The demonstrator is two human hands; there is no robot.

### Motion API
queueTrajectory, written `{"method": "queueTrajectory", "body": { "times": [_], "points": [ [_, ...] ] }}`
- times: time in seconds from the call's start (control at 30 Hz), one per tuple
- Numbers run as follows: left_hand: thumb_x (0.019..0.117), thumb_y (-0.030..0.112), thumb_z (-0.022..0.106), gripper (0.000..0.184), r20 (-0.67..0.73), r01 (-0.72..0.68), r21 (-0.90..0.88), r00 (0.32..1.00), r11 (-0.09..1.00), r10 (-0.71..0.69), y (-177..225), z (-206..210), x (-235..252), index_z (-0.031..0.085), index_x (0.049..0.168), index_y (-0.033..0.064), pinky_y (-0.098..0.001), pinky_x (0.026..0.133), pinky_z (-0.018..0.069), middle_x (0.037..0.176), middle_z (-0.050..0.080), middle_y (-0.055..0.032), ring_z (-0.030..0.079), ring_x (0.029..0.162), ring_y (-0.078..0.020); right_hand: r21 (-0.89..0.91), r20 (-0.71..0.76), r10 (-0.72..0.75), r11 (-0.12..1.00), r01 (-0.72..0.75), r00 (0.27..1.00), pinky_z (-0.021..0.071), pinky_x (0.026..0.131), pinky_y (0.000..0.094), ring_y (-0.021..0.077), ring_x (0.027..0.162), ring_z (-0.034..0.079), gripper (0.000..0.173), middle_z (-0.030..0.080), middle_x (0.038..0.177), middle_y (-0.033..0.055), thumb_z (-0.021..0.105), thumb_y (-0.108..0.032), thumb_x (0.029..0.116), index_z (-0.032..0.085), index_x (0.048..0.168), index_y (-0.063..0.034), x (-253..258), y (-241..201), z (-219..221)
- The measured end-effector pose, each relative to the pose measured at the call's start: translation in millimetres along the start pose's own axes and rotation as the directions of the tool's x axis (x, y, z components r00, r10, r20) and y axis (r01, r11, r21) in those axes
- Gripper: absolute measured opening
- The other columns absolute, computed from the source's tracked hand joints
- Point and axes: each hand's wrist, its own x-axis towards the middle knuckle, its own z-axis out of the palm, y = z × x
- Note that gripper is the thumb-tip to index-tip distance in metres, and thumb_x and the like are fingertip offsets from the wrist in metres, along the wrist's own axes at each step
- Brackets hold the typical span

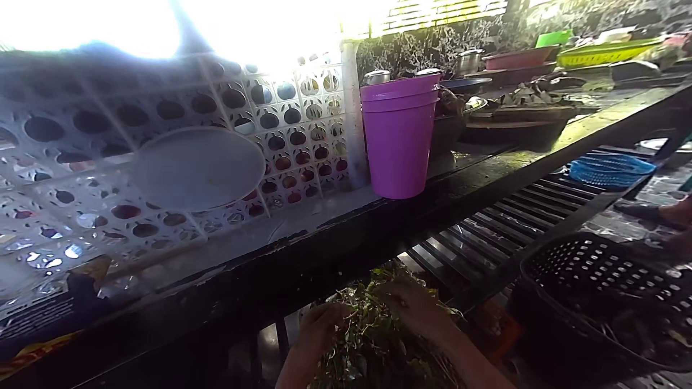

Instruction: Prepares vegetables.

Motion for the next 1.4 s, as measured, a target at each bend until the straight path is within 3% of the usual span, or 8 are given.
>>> {"method": "queueTrajectory", "body": {
  "times": [0.37, 0.47, 0.63, 0.73, 0.83, 0.97, 1.27, 1.4],
  "points": [
    [0.1061, 0.023, 0.05, 0.031, -0.066, -0.024, -0.031, 0.998, 0.999, 0.022, -5, -2, 2, 0.074, 0.096, 0.0048, -0.0157, 0.041, 0.0288, 0.072, 0.063, 0.0022, 0.039, 0.046, 0.0008, 0.221, -0.135, 0.101, 0.973, -0.07, 0.986, 0.0544, 0.078, 0.0362, 0.0131, 0.083, 0.066, 0.023, 0.069, 0.088, 0.0027, 0.057, -0.017, 0.0951, 0.077, 0.093, -0.0066, -2, 2, 13],
    [0.1047, 0.021, 0.055, 0.026, 0.043, 0.01, 0.102, 0.999, 0.995, -0.014, -4, 22, -4, 0.075, 0.1, 0.0057, -0.0157, 0.046, 0.0346, 0.076, 0.068, 0.0038, 0.046, 0.051, 0.0017, 0.859, -0.112, 0.55, 0.472, -0.197, 0.828, 0.0397, 0.051, 0.0203, 0.0052, 0.053, 0.046, 0.025, 0.048, 0.063, -0.0037, 0.045, -0.012, 0.1051, 0.057, 0.083, -0.0087, 2, -15, 14],
    [0.1056, 0.022, 0.056, 0.027, 0.062, 0.073, 0.097, 0.995, 0.993, -0.08, 1, 51, -2, 0.076, 0.096, 0.0056, -0.0171, 0.045, 0.0322, 0.074, 0.068, 0.003, 0.045, 0.05, 0.0002, 0.998, 0.05, 0.713, -0.068, -0.003, 0.7, 0.0413, 0.043, 0.0235, 0.0072, 0.04, 0.04, 0.039, 0.039, 0.05, -0.0054, 0.033, -0.026, 0.108, 0.041, 0.071, -0.0179, 6, -13, 14],
    [0.106, 0.022, 0.054, 0.028, 0.009, 0.066, 0.046, 0.998, 0.997, -0.066, 1, 43, -2, 0.075, 0.097, 0.0046, -0.0171, 0.044, 0.0326, 0.077, 0.069, 0.0009, 0.045, 0.05, -0.0006, 0.993, -0.099, 0.721, 0.027, 0.115, 0.685, 0.0393, 0.041, 0.0222, 0.0059, 0.038, 0.039, 0.039, 0.037, 0.048, -0.0068, 0.027, -0.025, 0.1083, 0.041, 0.072, -0.0181, 9, -4, -13],
    [0.1066, 0.025, 0.053, 0.03, -0.001, 0.078, 0.045, 0.997, 0.996, -0.078, 3, 35, -2, 0.075, 0.097, 0.0058, -0.0177, 0.045, 0.033, 0.077, 0.068, 0.0018, 0.045, 0.051, -0.0013, 0.883, -0.325, 0.566, 0.469, 0.027, 0.758, 0.0384, 0.05, 0.0185, 0.0043, 0.056, 0.047, 0.024, 0.051, 0.07, -0.0037, 0.036, -0.014, 0.1067, 0.052, 0.089, -0.0107, 8, -21, -27],
    [0.1067, 0.026, 0.053, 0.031, -0.023, 0.086, 0.045, 0.996, 0.995, -0.086, 0, 33, -2, 0.075, 0.098, 0.0066, -0.0188, 0.045, 0.0312, 0.078, 0.068, 0.0011, 0.043, 0.05, -0.0021, 0.209, -0.276, 0.073, 0.978, -0.015, 0.958, 0.0557, 0.081, 0.0381, 0.0153, 0.091, 0.066, 0.029, 0.069, 0.105, 0.0062, 0.058, -0.033, 0.1005, 0.068, 0.106, -0.0065, 0, -21, -2],
    [0.106, 0.023, 0.054, 0.029, -0.043, 0.065, 0.019, 0.997, 0.998, -0.064, -4, 33, -1, 0.074, 0.095, 0.0058, -0.0173, 0.042, 0.0284, 0.074, 0.065, 0.0018, 0.039, 0.047, -0.0005, -0.243, -0.185, -0.122, 0.967, 0.075, 0.975, 0.0589, 0.078, 0.0445, 0.0242, 0.092, 0.071, 0.02, 0.072, 0.095, 0.0073, 0.06, -0.023, 0.0952, 0.075, 0.096, -0.01, -3, -17, 20],
    [0.1061, 0.028, 0.055, 0.03, 0.04, 0.119, 0.066, 0.992, 0.991, -0.122, -2, 53, -4, 0.075, 0.098, 0.0071, -0.0183, 0.043, 0.0306, 0.075, 0.066, 0.0021, 0.042, 0.048, -0.0015, 0.679, -0.138, 0.412, 0.701, -0.217, 0.901, 0.0364, 0.049, 0.0213, 0.0056, 0.055, 0.048, 0.019, 0.054, 0.068, -0.002, 0.053, -0.012, 0.1023, 0.067, 0.09, -0.0075, 0, -31, 21]
  ]
}}
